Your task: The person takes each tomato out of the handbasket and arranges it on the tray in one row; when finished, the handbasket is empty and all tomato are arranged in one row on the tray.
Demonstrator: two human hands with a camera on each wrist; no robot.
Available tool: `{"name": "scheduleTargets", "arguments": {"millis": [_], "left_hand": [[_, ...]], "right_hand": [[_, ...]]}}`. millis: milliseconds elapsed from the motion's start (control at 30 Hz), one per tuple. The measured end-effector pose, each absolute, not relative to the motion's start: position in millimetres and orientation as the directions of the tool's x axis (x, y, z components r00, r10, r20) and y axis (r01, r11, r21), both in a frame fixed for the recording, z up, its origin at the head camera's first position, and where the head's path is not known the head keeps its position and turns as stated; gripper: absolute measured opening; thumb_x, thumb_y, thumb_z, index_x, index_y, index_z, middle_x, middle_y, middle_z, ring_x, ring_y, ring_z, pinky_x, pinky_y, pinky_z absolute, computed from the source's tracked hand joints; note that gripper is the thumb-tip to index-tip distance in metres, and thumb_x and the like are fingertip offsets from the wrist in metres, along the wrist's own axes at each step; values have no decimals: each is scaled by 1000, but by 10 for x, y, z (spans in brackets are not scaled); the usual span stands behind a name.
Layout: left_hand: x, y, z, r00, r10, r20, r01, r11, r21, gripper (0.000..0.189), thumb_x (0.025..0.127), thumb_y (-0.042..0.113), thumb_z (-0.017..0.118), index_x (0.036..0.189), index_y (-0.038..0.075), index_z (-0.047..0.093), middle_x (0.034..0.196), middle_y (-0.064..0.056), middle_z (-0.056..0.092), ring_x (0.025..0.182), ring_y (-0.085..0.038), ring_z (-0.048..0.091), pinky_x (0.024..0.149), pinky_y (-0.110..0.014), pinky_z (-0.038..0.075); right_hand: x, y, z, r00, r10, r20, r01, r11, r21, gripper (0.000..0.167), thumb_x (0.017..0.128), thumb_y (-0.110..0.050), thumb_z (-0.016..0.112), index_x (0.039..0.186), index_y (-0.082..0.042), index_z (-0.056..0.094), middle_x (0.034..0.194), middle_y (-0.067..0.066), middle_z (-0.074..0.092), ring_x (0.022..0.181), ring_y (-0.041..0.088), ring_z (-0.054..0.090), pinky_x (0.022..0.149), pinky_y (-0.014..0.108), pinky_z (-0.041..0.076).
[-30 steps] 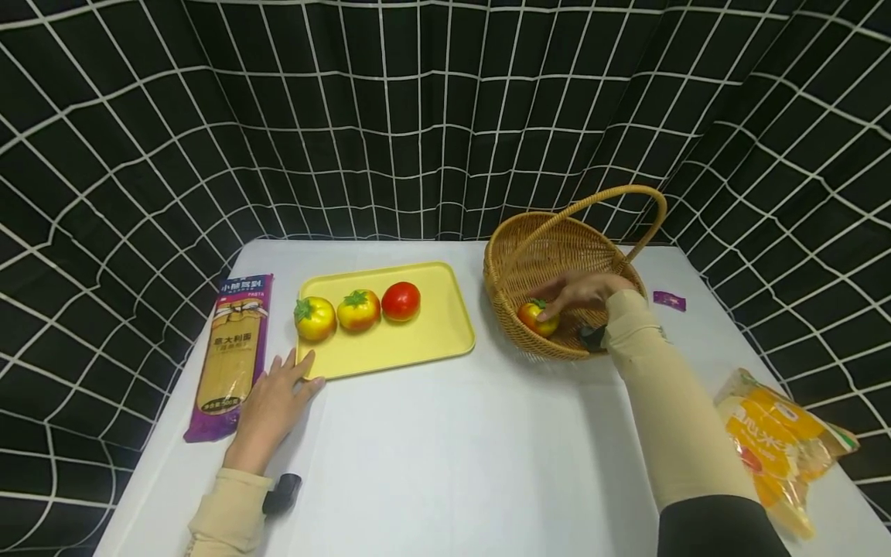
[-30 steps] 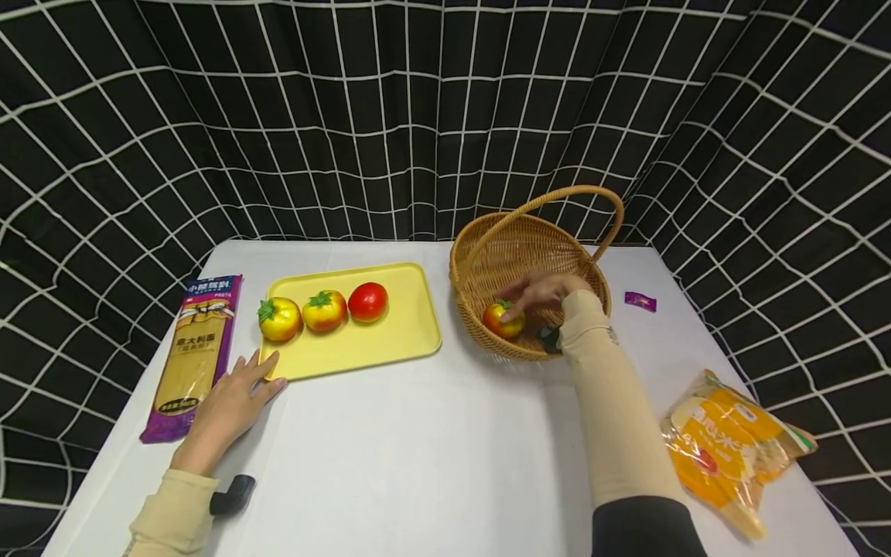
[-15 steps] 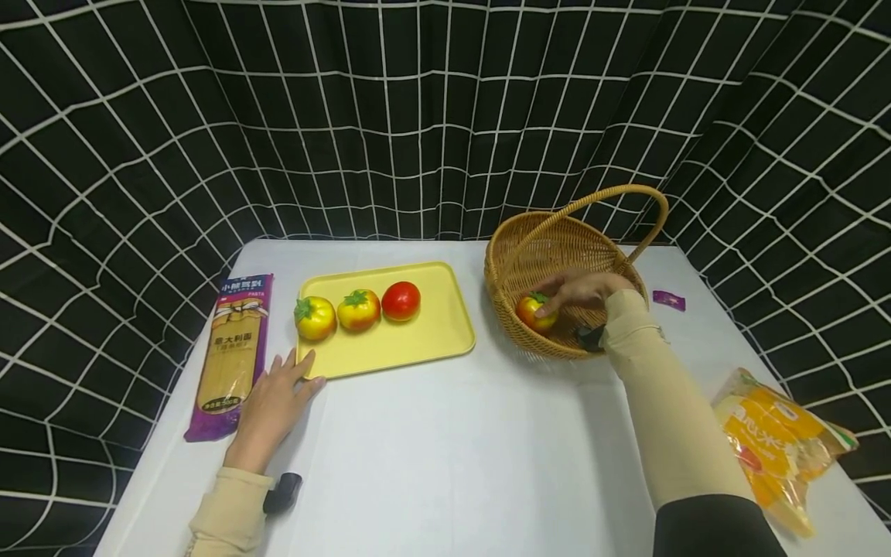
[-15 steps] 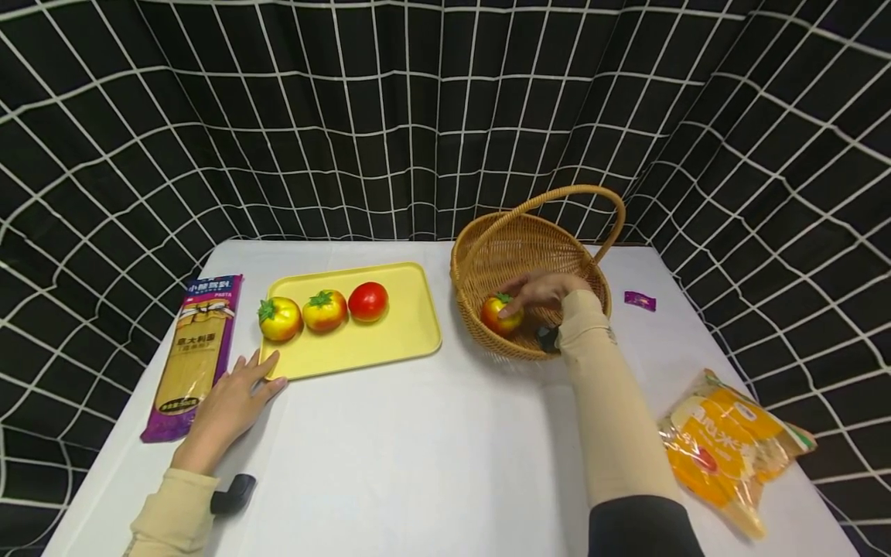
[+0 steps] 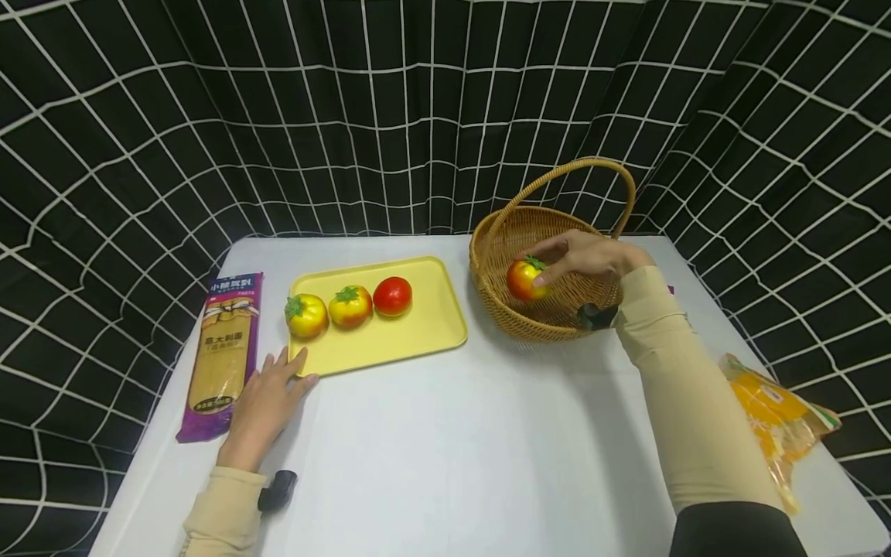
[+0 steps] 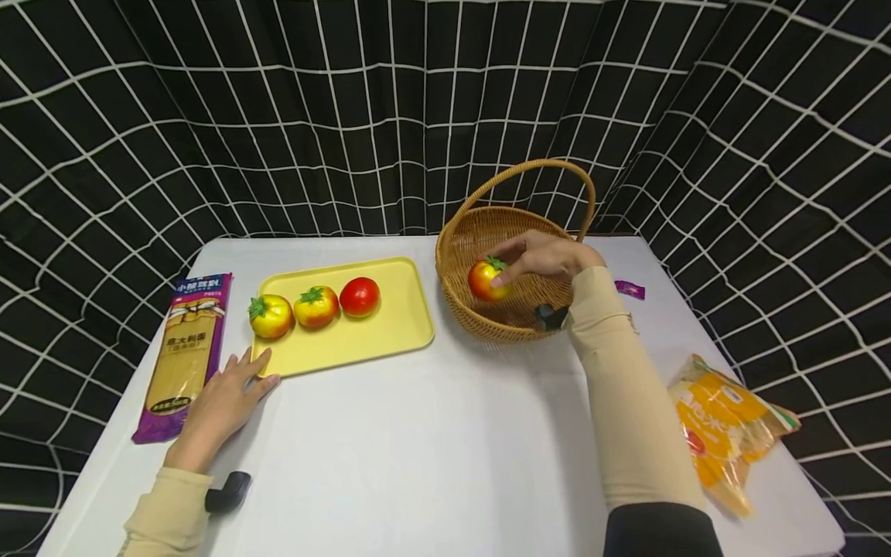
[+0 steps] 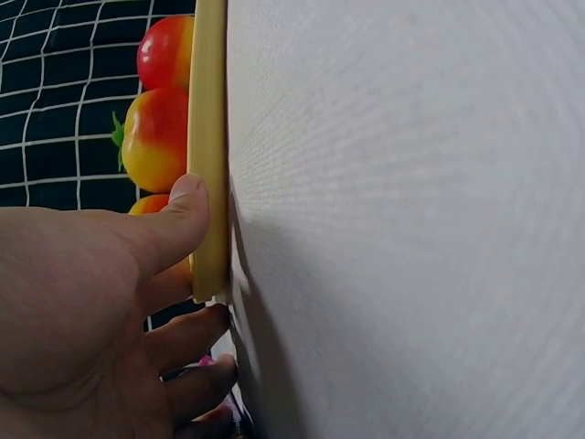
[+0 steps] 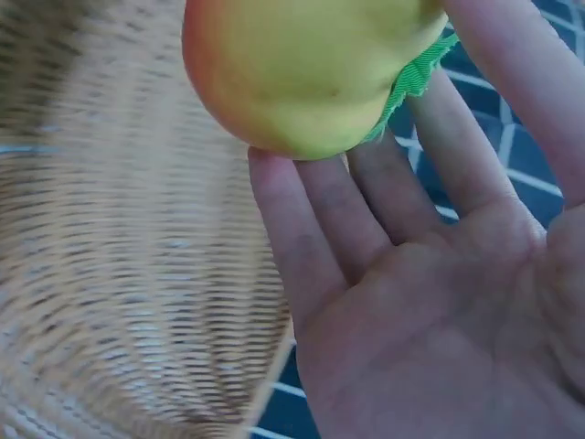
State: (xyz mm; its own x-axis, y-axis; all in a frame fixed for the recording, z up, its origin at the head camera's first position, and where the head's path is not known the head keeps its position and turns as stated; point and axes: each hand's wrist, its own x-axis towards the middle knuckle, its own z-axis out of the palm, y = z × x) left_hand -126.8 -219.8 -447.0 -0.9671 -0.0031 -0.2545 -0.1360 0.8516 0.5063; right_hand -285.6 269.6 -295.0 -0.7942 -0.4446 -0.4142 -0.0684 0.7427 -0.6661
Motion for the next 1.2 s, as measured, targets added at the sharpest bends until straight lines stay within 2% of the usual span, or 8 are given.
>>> {"name": "scheduleTargets", "arguments": {"millis": [167, 333, 467, 633, 800, 1000, 1200], "left_hand": [[-1272, -2241, -4464, -969, -1, -248, -129, 856, 501, 68, 111, 42, 52, 166, 8, 31, 172, -30, 15, 160, -57, 7, 130, -72, 4], [-1275, -2239, -4462, -965, -11, -263, -148, 849, 507, 68, 111, 43, 51, 166, 9, 31, 173, -29, 15, 160, -56, 5, 129, -73, 3], [-1271, -2236, -4471, -962, -12, -271, -155, 845, 512, 68, 111, 43, 51, 166, 9, 31, 174, -28, 14, 161, -56, 5, 130, -72, 2], [-1268, -2222, -4479, -966, -11, -258, -146, 846, 513, 66, 111, 40, 52, 166, 9, 32, 173, -28, 15, 160, -56, 6, 131, -70, 3], [-1265, -2219, -4467, -967, -11, -256, -146, 844, 516, 65, 111, 38, 52, 166, 8, 32, 173, -28, 15, 161, -56, 6, 132, -69, 3], [-1267, -2226, -4463, -966, -13, -258, -150, 842, 518, 65, 111, 38, 52, 166, 9, 32, 174, -28, 15, 161, -55, 6, 131, -69, 2], [-1285, -2213, -4470, -969, -7, -247, -139, 843, 520, 64, 111, 37, 52, 165, 8, 33, 174, -28, 16, 161, -55, 6, 132, -69, 3]], "right_hand": [[-2804, 2555, -2711, -790, -473, -391, -101, 728, -678, 66, 92, -27, 85, 152, -19, 60, 164, 10, 50, 159, 39, 34, 132, 68, 21], [-2752, 2344, -2568, -728, -567, -386, -179, 700, -691, 62, 90, -24, 86, 149, -21, 64, 154, 6, 60, 154, 34, 43, 131, 65, 28], [-2736, 2128, -2530, -683, -631, -369, -242, 672, -700, 61, 91, -22, 85, 148, -20, 65, 153, 3, 62, 151, 31, 48, 129, 60, 35], [-2722, 1828, -2591, -679, -667, -306, -261, 610, -748, 60, 90, -20, 86, 147, -22, 66, 152, 0, 63, 149, 27, 51, 129, 55, 38], [-2742, 1493, -2742, -767, -602, -222, -244, 593, -767, 61, 89, -21, 87, 147, -23, 66, 153, 0, 63, 147, 24, 52, 129, 52, 37], [-2775, 1081, -3009, -890, -439, -121, -182, 587, -789, 61, 91, -13, 85, 148, -15, 64, 154, 10, 61, 136, 27, 57, 122, 43, 48], [-2833, 870, -3303, -962, -261, -78, -96, 593, -799, 61, 88, -8, 86, 145, -9, 65, 149, 17, 63, 127, 30, 61, 117, 40, 52]]}}
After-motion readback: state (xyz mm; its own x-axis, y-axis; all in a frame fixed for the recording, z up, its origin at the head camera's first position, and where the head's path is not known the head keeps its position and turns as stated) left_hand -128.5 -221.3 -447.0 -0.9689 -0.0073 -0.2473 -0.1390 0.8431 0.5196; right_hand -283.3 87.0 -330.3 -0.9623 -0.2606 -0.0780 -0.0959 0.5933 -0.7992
